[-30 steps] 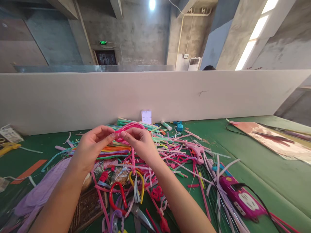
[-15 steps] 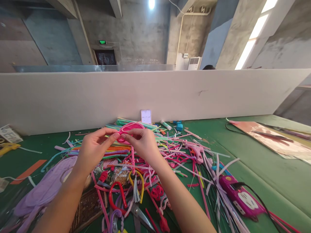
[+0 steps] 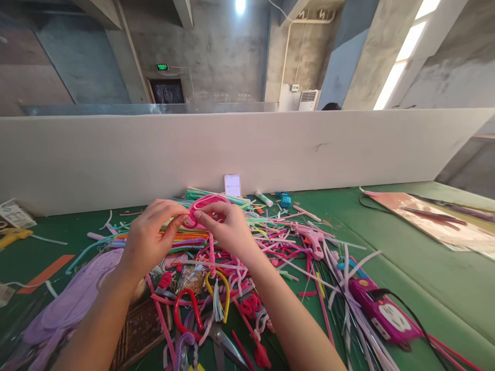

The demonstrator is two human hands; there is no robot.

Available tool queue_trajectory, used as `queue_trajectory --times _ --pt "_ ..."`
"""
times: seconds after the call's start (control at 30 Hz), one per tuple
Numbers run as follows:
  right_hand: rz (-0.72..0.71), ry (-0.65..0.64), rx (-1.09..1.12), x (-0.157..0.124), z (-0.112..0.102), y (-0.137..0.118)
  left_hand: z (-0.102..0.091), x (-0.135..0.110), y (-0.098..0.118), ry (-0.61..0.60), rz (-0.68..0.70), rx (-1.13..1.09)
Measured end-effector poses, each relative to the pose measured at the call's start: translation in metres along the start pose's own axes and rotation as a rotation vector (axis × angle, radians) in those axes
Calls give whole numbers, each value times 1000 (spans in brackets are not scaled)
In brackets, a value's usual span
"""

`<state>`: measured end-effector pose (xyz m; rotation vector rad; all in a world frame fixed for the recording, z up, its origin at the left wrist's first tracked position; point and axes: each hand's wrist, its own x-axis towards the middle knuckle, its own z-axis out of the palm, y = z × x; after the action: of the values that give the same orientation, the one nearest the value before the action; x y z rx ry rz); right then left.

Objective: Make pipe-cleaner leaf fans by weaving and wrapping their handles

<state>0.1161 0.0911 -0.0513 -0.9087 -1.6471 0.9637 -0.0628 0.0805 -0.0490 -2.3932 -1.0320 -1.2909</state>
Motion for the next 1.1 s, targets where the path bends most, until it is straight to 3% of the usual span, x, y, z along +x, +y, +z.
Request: queue_trajectory --times 0.13,0.3,0.47,0.63,0.8,1.1 --pt "-159 148 -212 -1 4 0 2 1 7 -32 -205 -127" --pt "-264 211 -184 -3 7 1 3 3 15 -59 -582 -538" --pt "-300 224 -195 -3 10 2 5 4 17 -19 -792 -734" --pt "-234 212 -226 -2 11 3 6 5 21 13 -776 -731" --pt "-100 158 -94 -1 11 6 7 4 23 26 -786 -689" --pt "-100 160 -65 -1 12 4 8 4 22 53 -868 -764"
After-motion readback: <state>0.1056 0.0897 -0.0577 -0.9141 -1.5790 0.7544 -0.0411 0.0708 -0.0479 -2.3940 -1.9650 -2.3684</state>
